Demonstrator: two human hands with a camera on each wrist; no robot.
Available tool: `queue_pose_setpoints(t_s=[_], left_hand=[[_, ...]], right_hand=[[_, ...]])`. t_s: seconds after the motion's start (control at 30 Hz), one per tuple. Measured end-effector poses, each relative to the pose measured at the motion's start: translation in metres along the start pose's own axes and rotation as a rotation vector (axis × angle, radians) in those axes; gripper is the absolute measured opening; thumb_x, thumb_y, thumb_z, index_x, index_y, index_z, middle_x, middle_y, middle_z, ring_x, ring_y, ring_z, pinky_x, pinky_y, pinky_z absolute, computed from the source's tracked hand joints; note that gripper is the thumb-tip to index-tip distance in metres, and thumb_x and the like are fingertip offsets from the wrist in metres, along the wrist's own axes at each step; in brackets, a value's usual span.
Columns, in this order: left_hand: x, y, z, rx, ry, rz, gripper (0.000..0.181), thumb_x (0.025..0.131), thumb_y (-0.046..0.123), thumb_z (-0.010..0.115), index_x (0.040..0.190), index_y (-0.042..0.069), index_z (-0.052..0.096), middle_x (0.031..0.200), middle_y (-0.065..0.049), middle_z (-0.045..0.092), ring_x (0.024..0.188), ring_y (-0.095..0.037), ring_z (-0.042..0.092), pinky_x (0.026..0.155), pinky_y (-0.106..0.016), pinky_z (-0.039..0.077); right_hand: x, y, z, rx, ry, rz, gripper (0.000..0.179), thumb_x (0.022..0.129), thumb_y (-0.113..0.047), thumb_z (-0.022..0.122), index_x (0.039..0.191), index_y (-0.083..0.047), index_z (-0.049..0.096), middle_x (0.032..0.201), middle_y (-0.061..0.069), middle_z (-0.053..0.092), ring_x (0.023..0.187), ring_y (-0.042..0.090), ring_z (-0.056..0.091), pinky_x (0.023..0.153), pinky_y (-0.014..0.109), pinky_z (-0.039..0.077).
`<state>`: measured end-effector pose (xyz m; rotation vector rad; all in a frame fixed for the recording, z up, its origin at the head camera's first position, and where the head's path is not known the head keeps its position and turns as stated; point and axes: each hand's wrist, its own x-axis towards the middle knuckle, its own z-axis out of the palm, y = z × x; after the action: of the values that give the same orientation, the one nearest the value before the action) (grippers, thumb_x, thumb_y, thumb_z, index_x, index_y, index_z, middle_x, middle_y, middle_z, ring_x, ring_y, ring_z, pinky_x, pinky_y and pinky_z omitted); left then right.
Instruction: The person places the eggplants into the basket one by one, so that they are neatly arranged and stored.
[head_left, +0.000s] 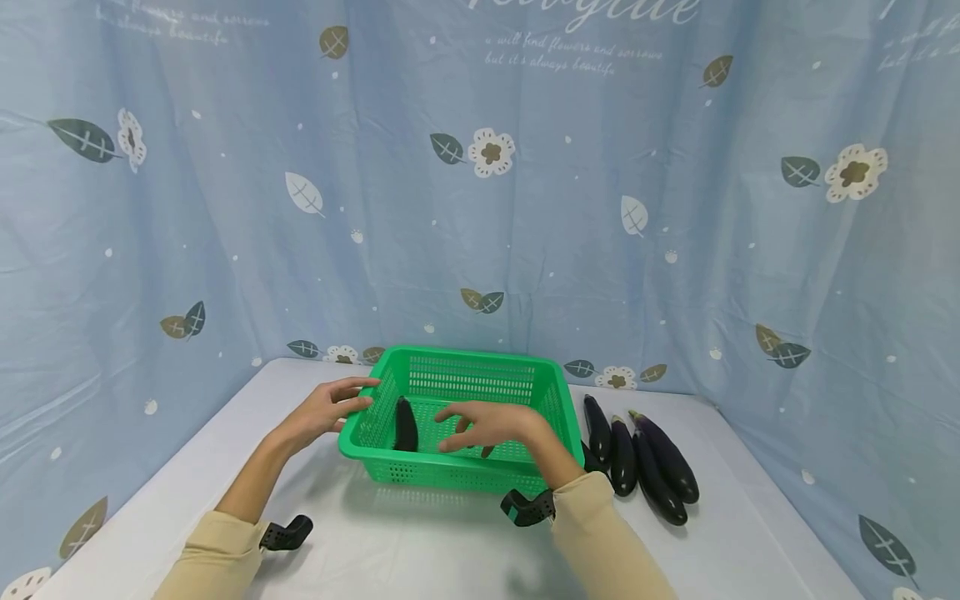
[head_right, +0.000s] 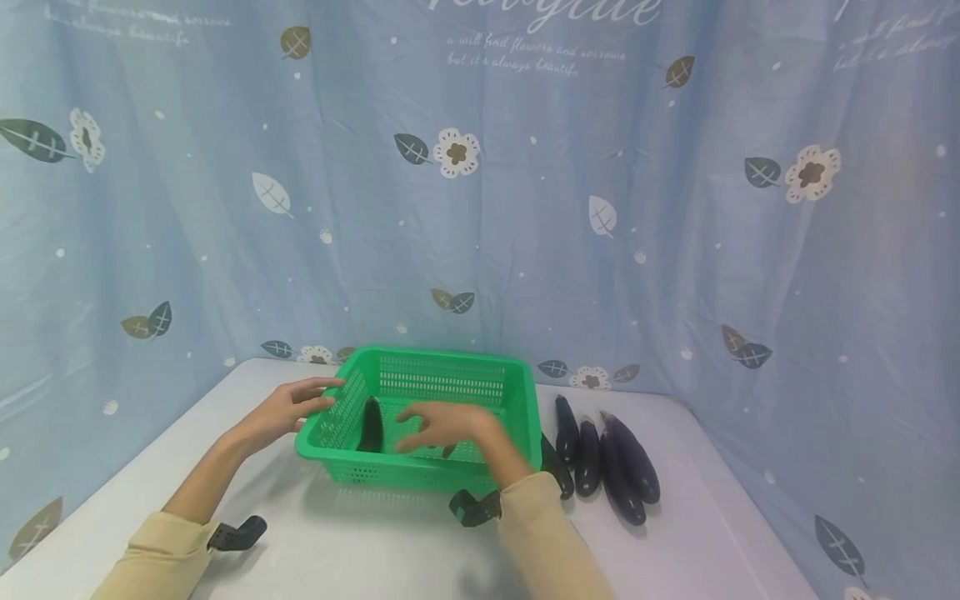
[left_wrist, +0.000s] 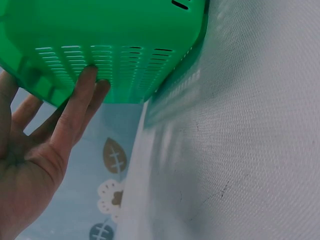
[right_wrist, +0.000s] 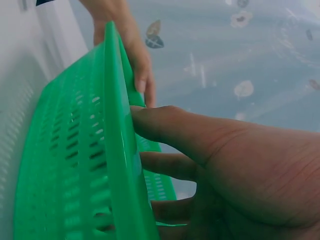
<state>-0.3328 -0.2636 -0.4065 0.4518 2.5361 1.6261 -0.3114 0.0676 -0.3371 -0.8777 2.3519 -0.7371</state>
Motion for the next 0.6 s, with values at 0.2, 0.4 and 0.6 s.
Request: queue_pose_setpoints(t_s=[0.2, 0.4, 0.6], left_hand=[[-0.001, 0.001, 0.000, -0.009, 0.004, -0.002, 0.059, 0.094, 0.042, 0.064, 0.146, 0.021, 0.047, 0.155, -0.020, 0.038, 0.137, -0.044, 0.042, 0.091, -0.048, 0.056], [0.000, 0.000, 0.001, -0.012, 0.009, -0.012, 0.059, 0.093, 0.043, 0.065, 0.146, 0.023, 0.048, 0.155, -0.018, 0.038, 0.138, -0.044, 0.042, 0.092, -0.048, 0.055], [0.002, -0.002, 0.000, -0.011, 0.001, -0.015, 0.059, 0.094, 0.044, 0.064, 0.146, 0.025, 0.046, 0.155, -0.017, 0.038, 0.138, -0.042, 0.042, 0.093, -0.048, 0.055]], right_hand=[[-0.009, 0.009, -0.003, -0.014, 0.000, -0.017, 0.057, 0.096, -0.036, 0.063, 0.147, -0.020, 0.043, 0.125, 0.009, 0.060, 0.095, 0.017, 0.064, 0.073, 0.033, 0.058], [-0.022, 0.011, -0.006, 0.008, 0.005, -0.031, 0.054, 0.097, -0.036, 0.062, 0.146, -0.024, 0.044, 0.135, 0.014, 0.054, 0.104, 0.018, 0.064, 0.079, 0.036, 0.057], [-0.034, 0.019, -0.012, 0.013, 0.038, -0.037, 0.052, 0.096, -0.036, 0.063, 0.144, -0.026, 0.044, 0.143, 0.019, 0.049, 0.118, 0.027, 0.060, 0.084, 0.043, 0.056]])
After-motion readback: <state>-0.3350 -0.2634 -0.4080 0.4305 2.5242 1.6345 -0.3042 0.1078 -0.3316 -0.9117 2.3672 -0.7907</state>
